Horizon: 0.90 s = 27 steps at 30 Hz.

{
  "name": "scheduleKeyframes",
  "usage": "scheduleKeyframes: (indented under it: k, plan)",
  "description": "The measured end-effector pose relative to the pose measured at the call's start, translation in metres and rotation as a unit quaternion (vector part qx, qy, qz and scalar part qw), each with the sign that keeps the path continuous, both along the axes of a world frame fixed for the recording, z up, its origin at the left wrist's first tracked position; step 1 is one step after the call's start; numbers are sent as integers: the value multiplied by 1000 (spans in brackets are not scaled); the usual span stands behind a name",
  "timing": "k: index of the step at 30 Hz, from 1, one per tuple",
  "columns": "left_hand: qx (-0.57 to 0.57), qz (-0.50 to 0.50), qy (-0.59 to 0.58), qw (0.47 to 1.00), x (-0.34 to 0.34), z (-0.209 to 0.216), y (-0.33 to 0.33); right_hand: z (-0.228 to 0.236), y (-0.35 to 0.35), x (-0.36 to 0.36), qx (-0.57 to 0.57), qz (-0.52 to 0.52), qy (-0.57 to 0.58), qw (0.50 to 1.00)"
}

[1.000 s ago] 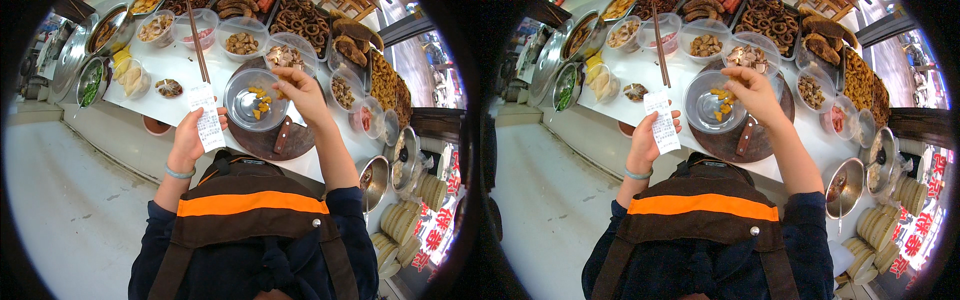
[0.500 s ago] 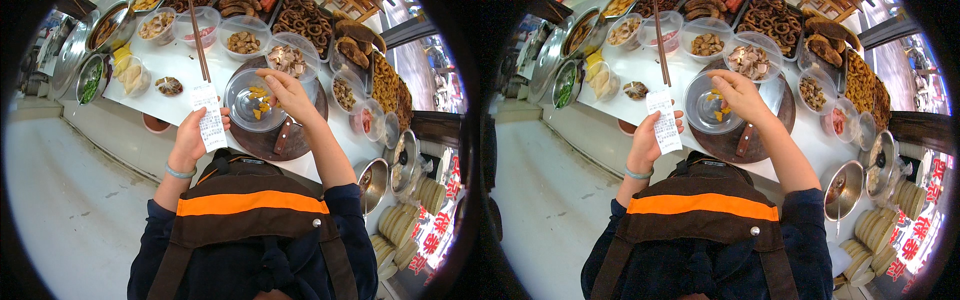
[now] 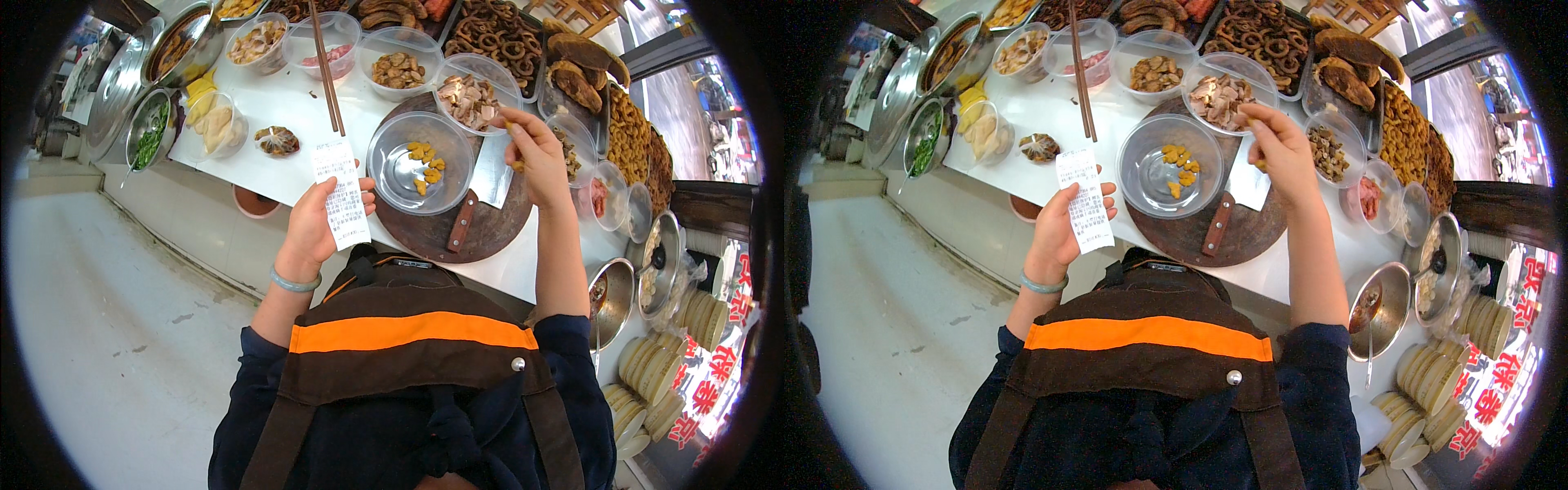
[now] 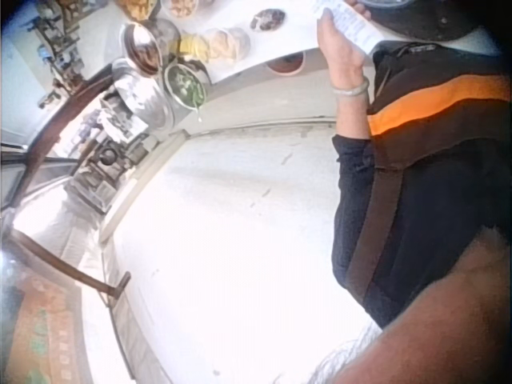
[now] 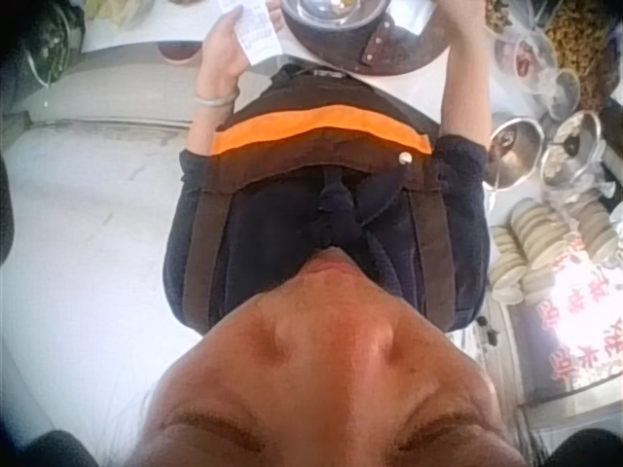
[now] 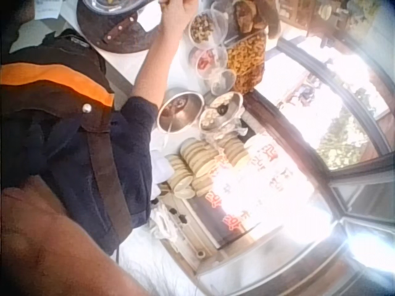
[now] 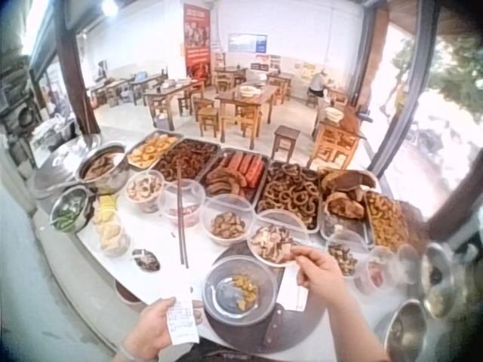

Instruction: The person assembles a food order by placing various pre-cooked items and condiments into a plastic container. They use chopsticks and spoons to transfer ingredients from multiple bowls and add seasonings before closing the container.

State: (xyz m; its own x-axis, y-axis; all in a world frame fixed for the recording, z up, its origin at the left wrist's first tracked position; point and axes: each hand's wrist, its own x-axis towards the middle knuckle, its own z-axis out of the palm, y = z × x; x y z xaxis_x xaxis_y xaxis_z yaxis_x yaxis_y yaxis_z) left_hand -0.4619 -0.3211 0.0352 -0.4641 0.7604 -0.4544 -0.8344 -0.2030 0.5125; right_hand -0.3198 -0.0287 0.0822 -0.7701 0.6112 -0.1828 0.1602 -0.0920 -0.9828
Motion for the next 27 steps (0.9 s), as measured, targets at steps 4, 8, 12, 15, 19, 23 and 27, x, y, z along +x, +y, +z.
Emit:
scheduleKeyframes:
  k: [4,8,12,15,19,23,27]
  plan:
    - [-1,-4,-5,1000,1,0,3,-11,18,31,-27,-53,17,998]
    - [10,-14,-17,1000,2,-3,7,-24,34,62,-56,-99,7,994]
    - [-6,-11,-7,1000,7,-6,14,-36,54,93,-50,-126,-20,991]
    - [-24,-9,0,1000,12,-4,19,-41,76,119,-55,-162,-27,985]
    - [-53,-2,14,999,19,-1,28,-39,126,155,-73,-246,11,966]
    - [-78,-1,20,997,25,-1,39,-55,213,190,-47,-361,18,931]
    - [-83,5,26,996,33,-1,44,-50,351,223,319,-390,-227,833]
